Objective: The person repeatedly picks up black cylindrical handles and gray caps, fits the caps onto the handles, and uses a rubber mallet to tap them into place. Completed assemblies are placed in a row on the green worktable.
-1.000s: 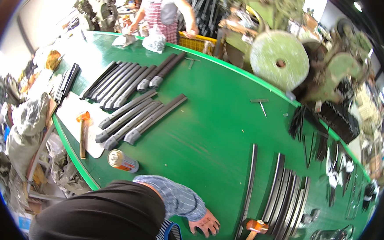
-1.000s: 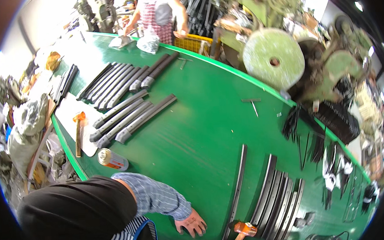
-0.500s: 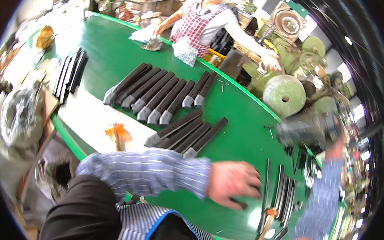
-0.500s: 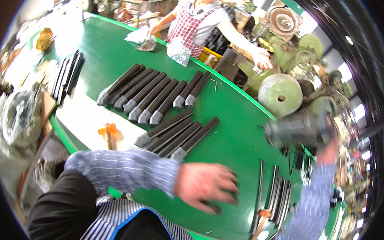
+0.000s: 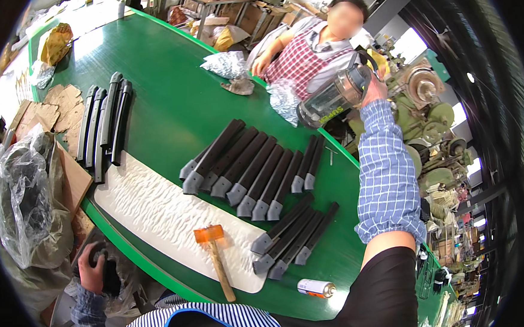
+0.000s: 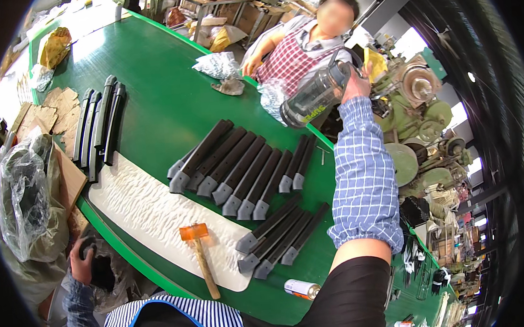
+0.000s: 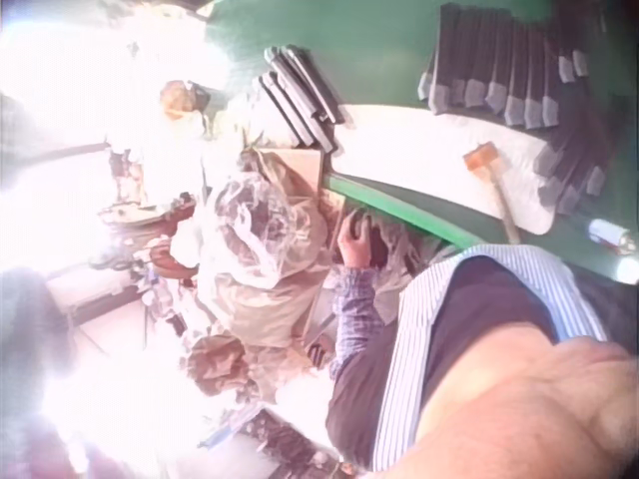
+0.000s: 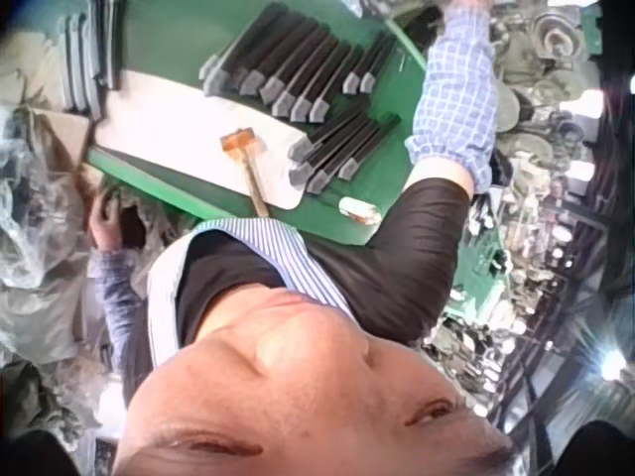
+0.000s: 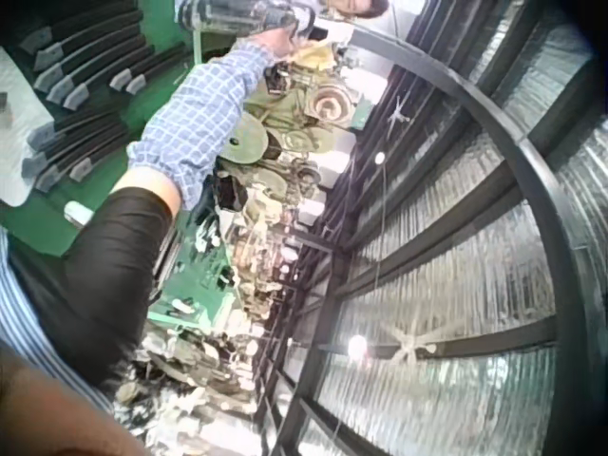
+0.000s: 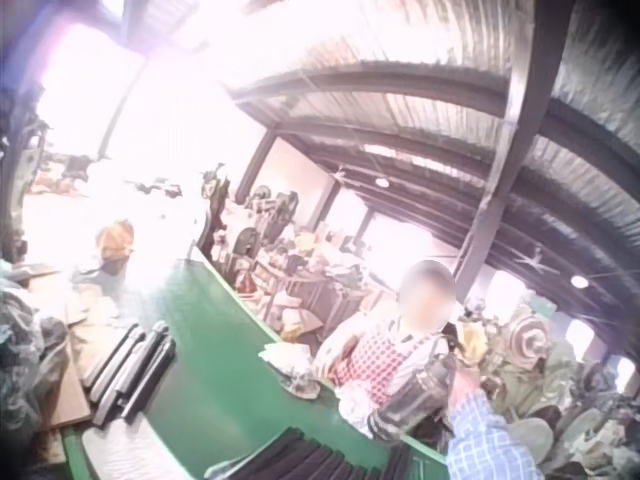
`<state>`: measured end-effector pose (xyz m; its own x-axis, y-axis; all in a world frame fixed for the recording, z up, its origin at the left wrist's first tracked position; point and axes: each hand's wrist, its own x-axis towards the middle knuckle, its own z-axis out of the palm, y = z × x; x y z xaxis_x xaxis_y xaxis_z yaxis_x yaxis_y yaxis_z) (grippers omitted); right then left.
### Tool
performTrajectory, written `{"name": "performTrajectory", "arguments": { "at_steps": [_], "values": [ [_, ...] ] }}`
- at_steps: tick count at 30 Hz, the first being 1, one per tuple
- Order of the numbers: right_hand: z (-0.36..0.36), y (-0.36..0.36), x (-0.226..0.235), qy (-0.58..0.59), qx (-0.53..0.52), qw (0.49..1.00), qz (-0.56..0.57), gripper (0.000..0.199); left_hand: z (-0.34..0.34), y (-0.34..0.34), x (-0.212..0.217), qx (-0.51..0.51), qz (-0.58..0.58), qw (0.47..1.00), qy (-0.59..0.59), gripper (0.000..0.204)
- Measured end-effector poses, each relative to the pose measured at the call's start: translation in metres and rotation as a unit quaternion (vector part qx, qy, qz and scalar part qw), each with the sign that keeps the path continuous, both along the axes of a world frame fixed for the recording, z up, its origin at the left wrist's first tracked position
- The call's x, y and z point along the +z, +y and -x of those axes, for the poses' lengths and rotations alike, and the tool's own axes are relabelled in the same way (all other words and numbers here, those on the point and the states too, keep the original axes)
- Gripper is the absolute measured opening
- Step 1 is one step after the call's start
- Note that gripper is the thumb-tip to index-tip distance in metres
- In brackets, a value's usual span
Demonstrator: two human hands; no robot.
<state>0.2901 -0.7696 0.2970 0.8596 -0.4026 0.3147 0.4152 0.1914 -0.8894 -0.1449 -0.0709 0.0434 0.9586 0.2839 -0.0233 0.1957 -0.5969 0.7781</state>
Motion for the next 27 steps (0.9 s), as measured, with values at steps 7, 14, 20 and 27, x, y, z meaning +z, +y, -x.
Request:
{"name": "performTrajectory", "arguments": {
  "at_steps": [7, 14, 20, 27],
  "values": [
    [-0.134, 0.029, -0.09, -0.019, -0.036, 0.996, 0.085, 0.064, -0.052, 0.002, -0.031, -0.087, -0.108, 0.989, 0.044, 0.038],
    [-0.181, 0.096, -0.069, 0.062, -0.13, 0.952, 0.269, 0.075, -0.189, 0.0, -0.057, -0.142, -0.168, 0.97, -0.104, 0.035],
    [0.0, 0.246, -0.106, 0.084, 0.015, 0.865, 0.494, 0.075, -0.36, 0.008, -0.116, -0.019, -0.266, 0.959, -0.092, 0.066],
    [0.366, 0.311, -0.222, 0.304, 0.307, 0.674, 0.599, 0.078, -0.476, 0.004, -0.158, 0.084, -0.347, 0.927, 0.117, 0.083]
  ]
}}
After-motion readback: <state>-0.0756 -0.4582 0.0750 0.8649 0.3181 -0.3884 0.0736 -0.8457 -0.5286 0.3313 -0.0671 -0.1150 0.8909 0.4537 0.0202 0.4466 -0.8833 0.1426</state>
